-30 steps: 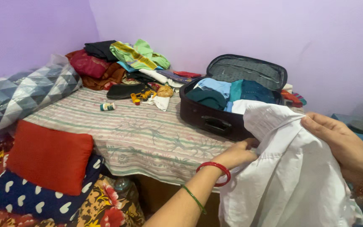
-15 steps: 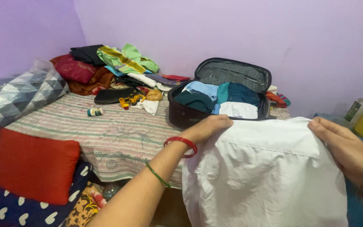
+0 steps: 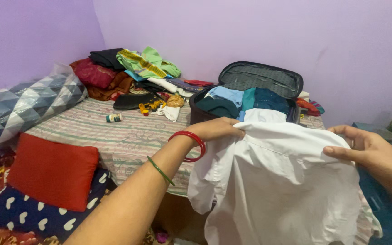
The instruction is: The person folds several pieces of clothing and places them into an open suitcase on a bed. They handle a white shirt, a red patterned cloth, a green striped garment, and an orange cloth, folding each and stacking them inside the suitcase before closing it.
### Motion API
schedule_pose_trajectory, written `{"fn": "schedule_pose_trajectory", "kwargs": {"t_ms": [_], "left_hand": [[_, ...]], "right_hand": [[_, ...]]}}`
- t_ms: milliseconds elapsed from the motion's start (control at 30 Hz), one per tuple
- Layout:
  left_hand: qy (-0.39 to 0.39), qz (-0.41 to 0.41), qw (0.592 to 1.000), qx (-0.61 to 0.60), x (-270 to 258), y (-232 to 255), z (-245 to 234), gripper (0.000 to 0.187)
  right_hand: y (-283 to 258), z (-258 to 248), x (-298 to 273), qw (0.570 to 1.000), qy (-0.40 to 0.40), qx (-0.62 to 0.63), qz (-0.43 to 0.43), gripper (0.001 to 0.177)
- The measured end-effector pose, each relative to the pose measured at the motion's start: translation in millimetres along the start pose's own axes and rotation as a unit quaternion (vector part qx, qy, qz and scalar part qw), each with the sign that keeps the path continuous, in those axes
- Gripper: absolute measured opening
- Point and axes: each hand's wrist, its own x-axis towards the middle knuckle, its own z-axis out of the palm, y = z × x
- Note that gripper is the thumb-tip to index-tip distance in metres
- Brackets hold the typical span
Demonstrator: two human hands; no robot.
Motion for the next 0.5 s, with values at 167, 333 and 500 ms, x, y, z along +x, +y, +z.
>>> {"fn": "schedule_pose_trajectory", "kwargs": {"t_ms": [167, 333, 500], "left_hand": [[-0.001, 0.002, 0.988, -0.155, -16.6, 18.6, -3.5, 0.042], [-0.028, -0.016, 0.979, -0.2, -25.5, 34.3, -5.4, 0.043], [-0.061, 0.002, 0.971, -0.23, -28.8, 27.6, -10.6, 0.037]], "right_hand": [[-4.4, -3.3, -1.5, 0.999, -0.029, 0.026, -0.029, 0.069], [3.1, -3.5, 3.5, 0.997, -0.056, 0.057, 0.017, 0.061], [16.4, -4.9, 11.4, 0.989, -0.109, -0.072, 0.073, 0.061]]}}
